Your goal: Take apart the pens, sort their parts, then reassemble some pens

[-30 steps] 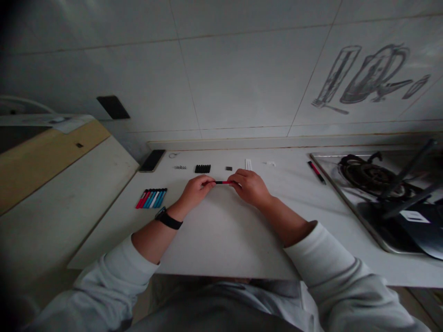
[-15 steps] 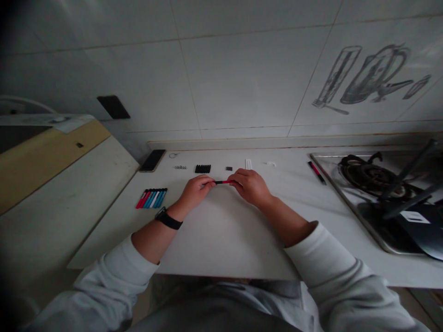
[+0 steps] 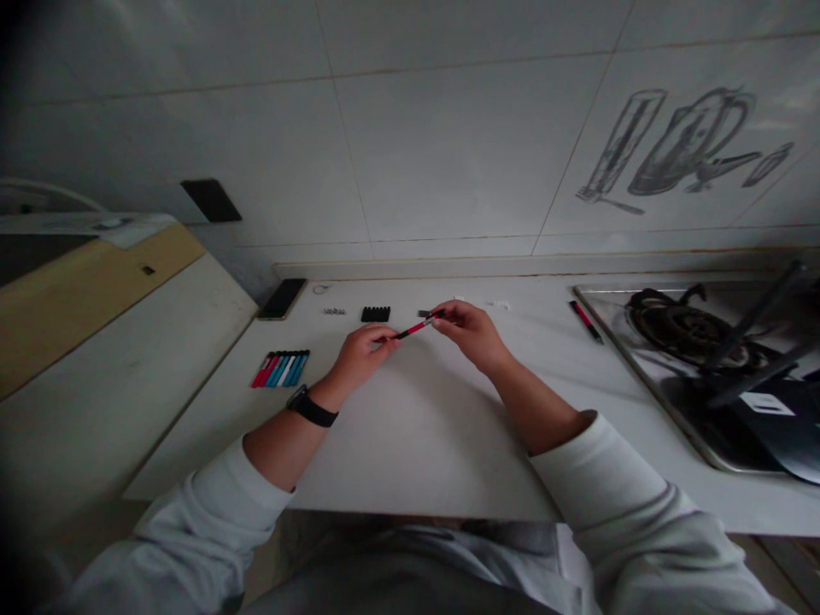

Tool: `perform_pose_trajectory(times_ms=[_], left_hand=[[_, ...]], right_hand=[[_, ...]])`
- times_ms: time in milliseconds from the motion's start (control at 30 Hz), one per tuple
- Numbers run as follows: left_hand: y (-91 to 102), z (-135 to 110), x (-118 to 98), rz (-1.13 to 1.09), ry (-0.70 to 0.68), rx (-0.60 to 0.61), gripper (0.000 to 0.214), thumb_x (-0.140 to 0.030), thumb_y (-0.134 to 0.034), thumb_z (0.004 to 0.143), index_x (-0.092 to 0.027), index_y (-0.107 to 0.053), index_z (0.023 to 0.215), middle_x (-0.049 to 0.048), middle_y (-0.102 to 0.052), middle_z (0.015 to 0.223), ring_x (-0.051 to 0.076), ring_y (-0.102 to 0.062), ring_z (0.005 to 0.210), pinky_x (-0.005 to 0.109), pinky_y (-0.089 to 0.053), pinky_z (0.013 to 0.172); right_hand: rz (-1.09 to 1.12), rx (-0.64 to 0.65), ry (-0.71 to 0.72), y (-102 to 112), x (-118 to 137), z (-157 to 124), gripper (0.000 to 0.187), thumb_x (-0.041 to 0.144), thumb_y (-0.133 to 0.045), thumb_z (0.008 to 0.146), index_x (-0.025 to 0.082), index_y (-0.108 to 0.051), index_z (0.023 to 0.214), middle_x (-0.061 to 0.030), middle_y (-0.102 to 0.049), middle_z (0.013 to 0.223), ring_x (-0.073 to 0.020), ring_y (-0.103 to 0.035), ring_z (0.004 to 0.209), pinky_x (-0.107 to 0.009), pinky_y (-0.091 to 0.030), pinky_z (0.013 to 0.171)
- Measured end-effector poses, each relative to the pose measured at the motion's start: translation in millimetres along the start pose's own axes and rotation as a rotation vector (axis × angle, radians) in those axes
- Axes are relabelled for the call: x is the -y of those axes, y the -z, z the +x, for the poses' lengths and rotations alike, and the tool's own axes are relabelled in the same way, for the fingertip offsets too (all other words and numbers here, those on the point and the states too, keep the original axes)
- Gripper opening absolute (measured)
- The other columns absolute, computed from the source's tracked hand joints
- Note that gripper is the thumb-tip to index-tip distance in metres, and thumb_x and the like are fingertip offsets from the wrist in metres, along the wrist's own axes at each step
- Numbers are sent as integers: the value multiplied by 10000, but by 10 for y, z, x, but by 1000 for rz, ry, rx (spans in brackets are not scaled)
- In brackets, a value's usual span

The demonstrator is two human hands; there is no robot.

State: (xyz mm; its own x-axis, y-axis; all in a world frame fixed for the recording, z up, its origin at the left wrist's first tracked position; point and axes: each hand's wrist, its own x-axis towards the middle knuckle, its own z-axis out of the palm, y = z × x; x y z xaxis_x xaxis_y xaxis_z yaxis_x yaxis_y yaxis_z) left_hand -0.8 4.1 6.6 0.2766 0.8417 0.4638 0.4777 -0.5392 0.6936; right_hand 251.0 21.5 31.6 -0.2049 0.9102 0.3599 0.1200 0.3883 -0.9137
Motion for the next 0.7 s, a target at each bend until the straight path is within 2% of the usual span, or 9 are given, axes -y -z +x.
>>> perform_pose_trajectory(times_ms=[67, 133, 233, 300, 433, 700], left_hand=[[-13, -7, -23, -33, -29, 77, 192, -376, -668, 948, -202, -750, 949, 57, -726, 955, 187, -669, 912, 330, -528, 855], [-23, -12, -30, -80, -25, 129, 272, -422, -591, 992, -200, -749, 989, 68, -731, 1003, 195, -676, 964, 340, -531, 885], [-30, -14, -10, -122, 25, 137, 411, -469, -432, 1053, -203, -745, 1047, 82, -738, 1069, 201, -680, 1027, 363, -536, 934], [-34, -16, 11, -129, 54, 125, 458, -484, -384, 1064, -201, -743, 1051, 86, -739, 1076, 204, -683, 1029, 372, -543, 940], [-47, -24, 33, -129, 72, 131, 467, -483, -374, 1068, -193, -740, 1049, 96, -740, 1078, 205, -686, 1032, 376, -552, 944], [-64, -30, 70, -116, 82, 145, 474, -485, -374, 1068, -184, -740, 1060, 96, -737, 1097, 206, -688, 1039, 387, -548, 966]], right_hand=[[149, 10, -48, -11, 11, 6, 349, 528, -757, 832, 229, -671, 990, -48, -709, 982, -179, -682, 878, -335, -586, 792], [224, -3, -85, -2, 11, 12, 350, 538, -721, 859, 244, -639, 1031, -52, -707, 1037, -185, -693, 924, -364, -598, 835], [267, -75, -128, 40, -21, 36, 410, 532, -715, 859, 279, -573, 1149, -29, -706, 992, -171, -699, 841, -376, -611, 792], [301, -142, -145, 67, -52, 57, 469, 509, -737, 838, 305, -519, 1199, 1, -704, 943, -158, -687, 769, -366, -611, 742], [314, -221, -133, 95, -92, 87, 462, 506, -738, 824, 317, -474, 1153, 25, -708, 918, -151, -679, 730, -349, -601, 705], [331, -247, -89, 123, -96, 99, 462, 510, -773, 788, 314, -490, 1097, 34, -712, 904, -146, -681, 721, -342, -598, 719]])
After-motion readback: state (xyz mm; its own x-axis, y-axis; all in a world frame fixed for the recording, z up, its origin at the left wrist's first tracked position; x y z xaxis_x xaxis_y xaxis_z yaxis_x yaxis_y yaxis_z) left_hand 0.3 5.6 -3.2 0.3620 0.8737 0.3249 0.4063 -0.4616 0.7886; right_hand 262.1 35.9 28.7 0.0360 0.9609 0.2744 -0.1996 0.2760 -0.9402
